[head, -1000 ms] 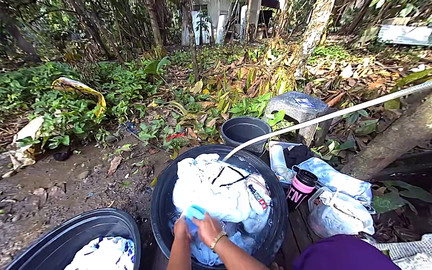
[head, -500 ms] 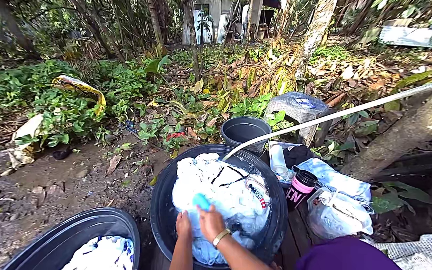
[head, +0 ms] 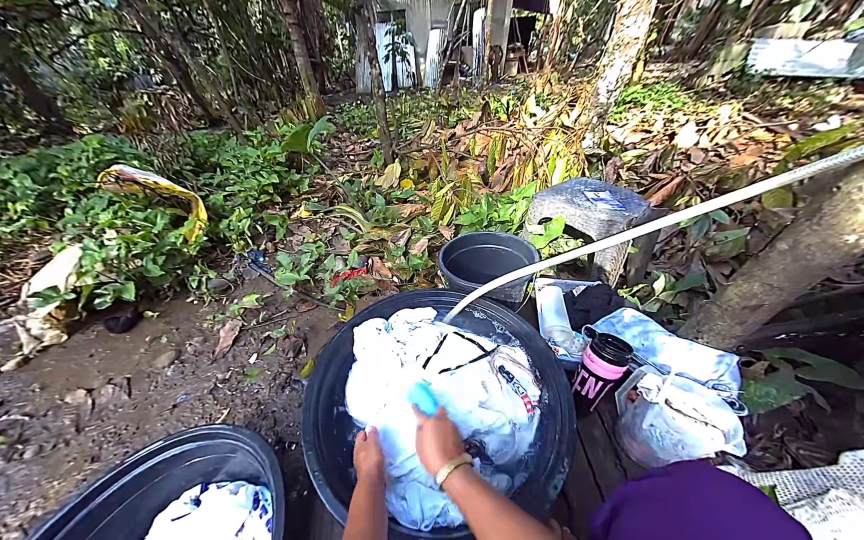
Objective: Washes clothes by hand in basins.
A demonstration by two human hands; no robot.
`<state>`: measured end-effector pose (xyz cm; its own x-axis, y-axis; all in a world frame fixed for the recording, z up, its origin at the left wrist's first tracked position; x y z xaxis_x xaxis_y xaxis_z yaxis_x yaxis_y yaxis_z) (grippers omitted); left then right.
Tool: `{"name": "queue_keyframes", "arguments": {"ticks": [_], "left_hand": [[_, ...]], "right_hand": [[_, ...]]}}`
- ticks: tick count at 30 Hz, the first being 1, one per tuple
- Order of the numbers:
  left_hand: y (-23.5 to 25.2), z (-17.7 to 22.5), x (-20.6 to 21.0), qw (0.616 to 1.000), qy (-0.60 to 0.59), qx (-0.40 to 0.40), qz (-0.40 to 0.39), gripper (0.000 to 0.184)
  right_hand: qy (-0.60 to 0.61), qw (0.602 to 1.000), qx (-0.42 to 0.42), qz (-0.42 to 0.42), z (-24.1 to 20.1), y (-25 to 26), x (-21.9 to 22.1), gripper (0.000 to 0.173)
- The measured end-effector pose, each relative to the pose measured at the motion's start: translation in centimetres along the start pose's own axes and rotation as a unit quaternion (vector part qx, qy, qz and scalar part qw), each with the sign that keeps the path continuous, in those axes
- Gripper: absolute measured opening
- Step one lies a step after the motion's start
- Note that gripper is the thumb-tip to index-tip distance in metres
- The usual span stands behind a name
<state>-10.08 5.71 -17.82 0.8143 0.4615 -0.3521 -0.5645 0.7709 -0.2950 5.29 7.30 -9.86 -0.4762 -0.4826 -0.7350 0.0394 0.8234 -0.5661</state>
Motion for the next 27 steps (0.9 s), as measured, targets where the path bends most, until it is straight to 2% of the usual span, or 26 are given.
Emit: {"name": "queue_keyframes", "arguments": {"ticks": [2,4,7,10,13,15,16,19,21,24,26,27], "left_hand": [[-0.6,0.6,-0.2,1.0,-0.014,0.0,0.02,0.041],[-0.9,0.9,-1.0,0.999,0.015,-0.002,0.033,0.038],[-0.8,1.0,-1.1,0.999,0.035,0.012,0.013,0.037],[-0.7,0.6,-0.9,1.0,0.007,0.017,0.005,0.037],[-0.3,1.0,-1.5,0.997,0.074,0.033,0.017,0.037],[-0.2,1.6,-1.3,0.995,0.1,0.023,0.001,0.039],[-0.2,2.1,-1.0,0.996,0.089,0.012,-0.017,0.04],[-1.1,4.8,0.1,0.995,-0.031,-0.031,-0.085,0.037],[-2.2,7.2,0.2,0.988,-0.081,-0.055,-0.115,0.033],[-2.3,7.4,-0.6,0.98,-0.128,-0.078,-0.128,0.024],[-2.4,6.3,-0.9,0.963,-0.231,-0.106,-0.094,0.019],[-2.8,5.6,-0.9,0.949,-0.28,-0.121,-0.081,0.022]], "right_hand": [[-0.047,0.994,-0.082,-0.06,-2.0,-1.4,3.0,0.054],[-0.093,0.99,-0.094,-0.058,-0.4,0.0,4.1,0.054],[-0.085,0.996,0.005,-0.01,3.6,3.7,1.1,0.049],[-0.01,0.99,0.126,0.06,6.6,5.0,-2.9,0.051],[0.077,0.975,0.161,0.133,6.5,4.1,-5.6,0.051],[0.13,0.975,0.117,0.139,4.2,2.7,-5.5,0.042],[0.14,0.98,0.084,0.114,2.6,1.9,-5.0,0.039],[0.105,0.994,-0.006,-0.001,-1.5,-0.4,-2.0,0.047],[0.077,0.996,-0.036,-0.03,-2.7,-1.1,-0.3,0.054],[0.046,0.997,-0.057,-0.007,-3.3,-1.5,0.6,0.044],[0.035,0.995,-0.093,0.02,-4.2,-2.5,0.0,0.037],[0.033,0.992,-0.117,0.035,-4.7,-3.1,-0.2,0.036]]}}
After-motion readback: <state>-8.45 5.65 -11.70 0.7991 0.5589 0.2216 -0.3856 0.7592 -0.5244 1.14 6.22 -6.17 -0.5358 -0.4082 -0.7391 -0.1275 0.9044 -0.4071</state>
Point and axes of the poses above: each hand's wrist, its own y-axis towards the middle knuckle, its own x-axis out of the palm, z = x × y, the point moved 5 cm from there along y, towards the middle knuckle, and after that the axes turned 12 degrees about x, right-handed, at the moved point
